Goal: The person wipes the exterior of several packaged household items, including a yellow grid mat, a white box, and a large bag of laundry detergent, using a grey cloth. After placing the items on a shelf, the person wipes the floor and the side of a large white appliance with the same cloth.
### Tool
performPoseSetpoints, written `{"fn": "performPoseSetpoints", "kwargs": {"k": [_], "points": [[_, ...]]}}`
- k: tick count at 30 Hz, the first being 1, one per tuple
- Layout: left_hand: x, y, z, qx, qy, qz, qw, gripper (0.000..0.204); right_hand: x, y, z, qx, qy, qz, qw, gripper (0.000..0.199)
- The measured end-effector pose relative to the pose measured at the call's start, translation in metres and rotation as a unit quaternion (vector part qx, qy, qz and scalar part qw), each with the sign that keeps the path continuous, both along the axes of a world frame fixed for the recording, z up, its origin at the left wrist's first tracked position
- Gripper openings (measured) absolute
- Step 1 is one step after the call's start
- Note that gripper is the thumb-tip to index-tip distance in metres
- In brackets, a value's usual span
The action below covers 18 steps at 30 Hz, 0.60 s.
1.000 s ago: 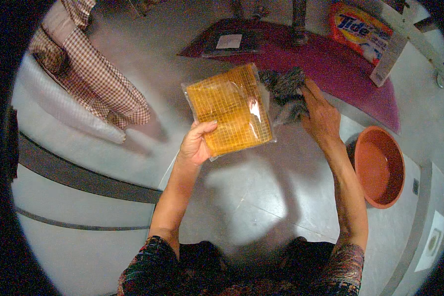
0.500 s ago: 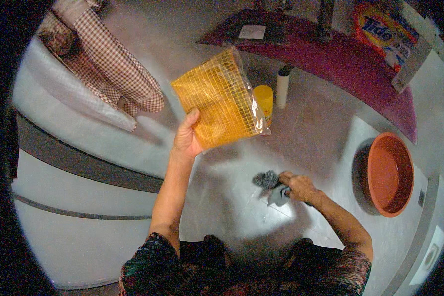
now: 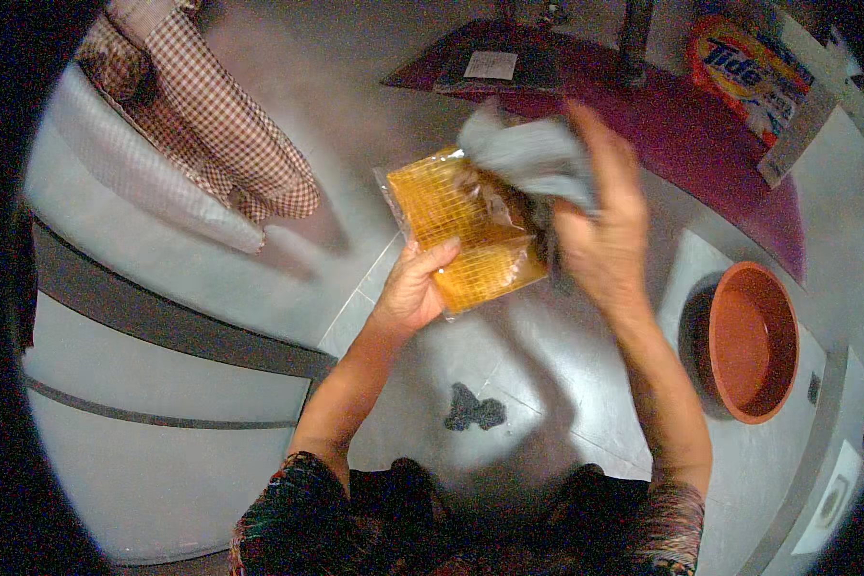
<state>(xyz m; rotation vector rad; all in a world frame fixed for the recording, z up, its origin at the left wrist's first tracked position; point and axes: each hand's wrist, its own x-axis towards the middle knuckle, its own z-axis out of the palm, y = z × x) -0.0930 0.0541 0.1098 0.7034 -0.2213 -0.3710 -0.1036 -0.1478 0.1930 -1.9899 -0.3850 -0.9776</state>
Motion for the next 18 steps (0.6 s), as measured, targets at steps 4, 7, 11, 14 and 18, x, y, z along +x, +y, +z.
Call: {"fn": "performPoseSetpoints", "kwargs": {"k": [4, 7, 11, 14, 18], "points": [[-0.003, -0.007, 0.001, -0.045, -0.007, 0.002, 0.999, 0.037, 0.011, 0.047, -0.023, -0.183, -0.061, -0.036, 0.981, 0.061], [0.0, 0.001, 0.001, -0.177, -0.01, -0.06, 0.982, 0.041, -0.006, 0.066, -0.038, -0.251, -0.066, 0.03, 0.965, 0.056], [0.003, 0.013, -0.005, -0.151, 0.018, -0.077, 0.985, 0.051, -0.024, 0.072, -0.048, -0.313, -0.112, 0.032, 0.943, 0.05], [-0.006, 0.006, 0.005, -0.104, -0.03, -0.053, 0.993, 0.049, -0.014, 0.059, -0.034, -0.266, -0.113, -0.045, 0.956, 0.056], [-0.015, -0.003, 0.011, -0.037, -0.036, -0.039, 0.998, 0.05, 0.008, 0.048, -0.023, -0.111, -0.014, -0.077, 0.991, 0.053]]}}
